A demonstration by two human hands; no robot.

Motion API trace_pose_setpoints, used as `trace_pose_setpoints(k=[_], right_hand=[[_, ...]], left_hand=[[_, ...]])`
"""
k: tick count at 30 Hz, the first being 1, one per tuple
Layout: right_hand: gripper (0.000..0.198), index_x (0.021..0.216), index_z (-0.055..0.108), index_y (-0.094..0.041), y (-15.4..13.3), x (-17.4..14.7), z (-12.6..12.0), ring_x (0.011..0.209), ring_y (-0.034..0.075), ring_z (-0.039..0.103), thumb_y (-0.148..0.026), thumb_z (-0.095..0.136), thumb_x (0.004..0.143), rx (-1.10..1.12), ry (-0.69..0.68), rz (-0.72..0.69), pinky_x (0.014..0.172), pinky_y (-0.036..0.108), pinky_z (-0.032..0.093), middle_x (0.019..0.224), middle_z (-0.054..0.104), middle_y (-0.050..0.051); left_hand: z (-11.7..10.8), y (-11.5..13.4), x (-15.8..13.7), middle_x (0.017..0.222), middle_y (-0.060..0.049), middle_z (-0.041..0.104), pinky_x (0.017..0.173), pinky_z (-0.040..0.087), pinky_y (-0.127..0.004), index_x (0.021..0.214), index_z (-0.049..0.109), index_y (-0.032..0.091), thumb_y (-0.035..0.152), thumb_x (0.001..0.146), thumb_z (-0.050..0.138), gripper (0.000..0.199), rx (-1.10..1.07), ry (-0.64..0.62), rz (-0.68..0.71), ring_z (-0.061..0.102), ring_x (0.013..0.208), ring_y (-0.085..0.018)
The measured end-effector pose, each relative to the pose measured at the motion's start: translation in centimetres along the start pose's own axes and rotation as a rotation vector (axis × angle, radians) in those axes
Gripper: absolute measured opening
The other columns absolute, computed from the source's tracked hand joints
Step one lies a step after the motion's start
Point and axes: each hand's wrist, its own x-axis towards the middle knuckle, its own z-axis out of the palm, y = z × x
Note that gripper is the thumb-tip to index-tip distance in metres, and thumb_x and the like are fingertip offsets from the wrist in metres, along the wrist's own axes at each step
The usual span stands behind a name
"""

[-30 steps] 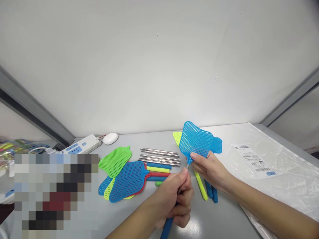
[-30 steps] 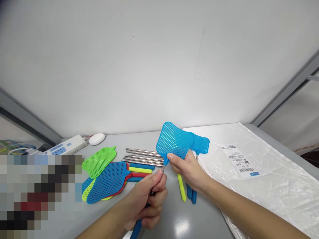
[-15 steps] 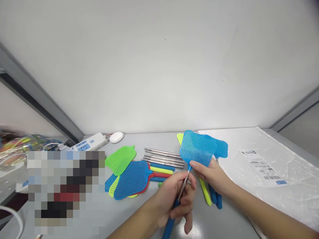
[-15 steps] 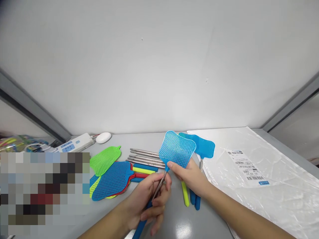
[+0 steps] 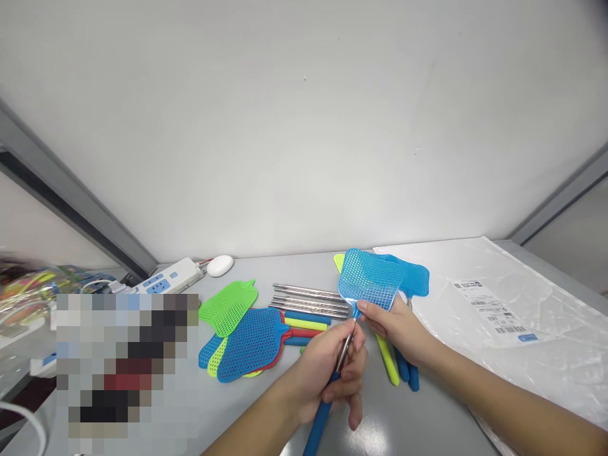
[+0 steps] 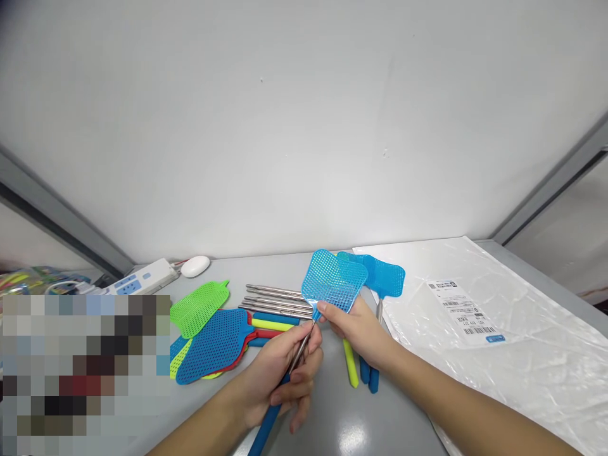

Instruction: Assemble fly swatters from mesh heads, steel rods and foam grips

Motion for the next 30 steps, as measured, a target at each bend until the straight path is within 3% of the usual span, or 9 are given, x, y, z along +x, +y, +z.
trace_pose_setpoints(k=[10, 13, 16, 19, 24, 30], right_hand=[[0.031, 0.066, 0.061, -0.019, -0.1, 0.0, -0.2, 0.047, 0.008, 0.024, -0.044, 0.066, 0.083, 0.076, -0.010, 0.033, 0.046, 0.026, 0.018, 0.051, 0.034, -0.007], [0.033, 0.063, 0.059, -0.017, -0.7, 1.4, -2.4, 0.046, 0.008, 0.023, -0.042, 0.068, 0.082, 0.158, 0.141, 0.021, 0.046, 0.026, 0.019, 0.047, 0.027, -0.009], [0.036, 0.060, 0.051, -0.019, -2.1, 3.4, -5.8, 0.048, 0.008, 0.017, -0.042, 0.064, 0.084, 0.190, 0.271, -0.085, 0.046, 0.025, 0.018, 0.051, 0.022, -0.010], [0.038, 0.059, 0.047, -0.020, -3.1, 4.0, -7.5, 0.048, 0.008, 0.017, -0.042, 0.062, 0.085, 0.174, 0.243, -0.106, 0.046, 0.025, 0.017, 0.051, 0.021, -0.009], [0.035, 0.061, 0.051, -0.018, -1.9, 1.9, -4.3, 0.047, 0.008, 0.024, -0.041, 0.065, 0.084, 0.097, 0.079, -0.052, 0.048, 0.026, 0.019, 0.050, 0.029, -0.008], [0.036, 0.064, 0.053, -0.019, -0.3, 0.1, -1.4, 0.049, 0.009, 0.027, -0.047, 0.059, 0.086, 0.024, -0.048, 0.010, 0.050, 0.026, 0.022, 0.050, 0.032, -0.007]], left_hand=[[0.5, 0.6, -0.4, 0.045, 0.012, 0.032, 0.035, 0.050, -0.025, 0.080, 0.042, 0.023, 0.051, 0.095, 0.033, 0.033, 0.015, 0.012, -0.031, 0.014, 0.027, -0.004], [0.7, 0.4, -0.7, 0.044, 0.012, 0.034, 0.037, 0.049, -0.025, 0.080, 0.042, 0.023, 0.049, 0.096, 0.031, 0.032, 0.013, -0.051, -0.141, 0.016, 0.026, -0.004], [1.4, -0.5, -0.9, 0.043, 0.010, 0.038, 0.031, 0.034, -0.016, 0.079, 0.043, 0.022, 0.043, 0.096, 0.030, 0.030, 0.049, -0.104, -0.229, 0.018, 0.024, -0.004], [2.1, -1.3, -0.7, 0.040, 0.009, 0.037, 0.027, 0.017, -0.013, 0.077, 0.044, 0.021, 0.039, 0.095, 0.029, 0.030, 0.052, -0.097, -0.192, 0.017, 0.022, -0.004], [2.2, -0.6, -0.5, 0.042, 0.010, 0.040, 0.035, 0.040, -0.019, 0.079, 0.048, 0.021, 0.042, 0.098, 0.026, 0.036, 0.060, -0.014, -0.076, 0.017, 0.023, -0.003], [1.3, -0.1, -0.4, 0.046, 0.009, 0.042, 0.037, 0.046, -0.023, 0.084, 0.053, 0.021, 0.044, 0.098, 0.029, 0.036, 0.063, -0.020, -0.012, 0.020, 0.026, -0.004]])
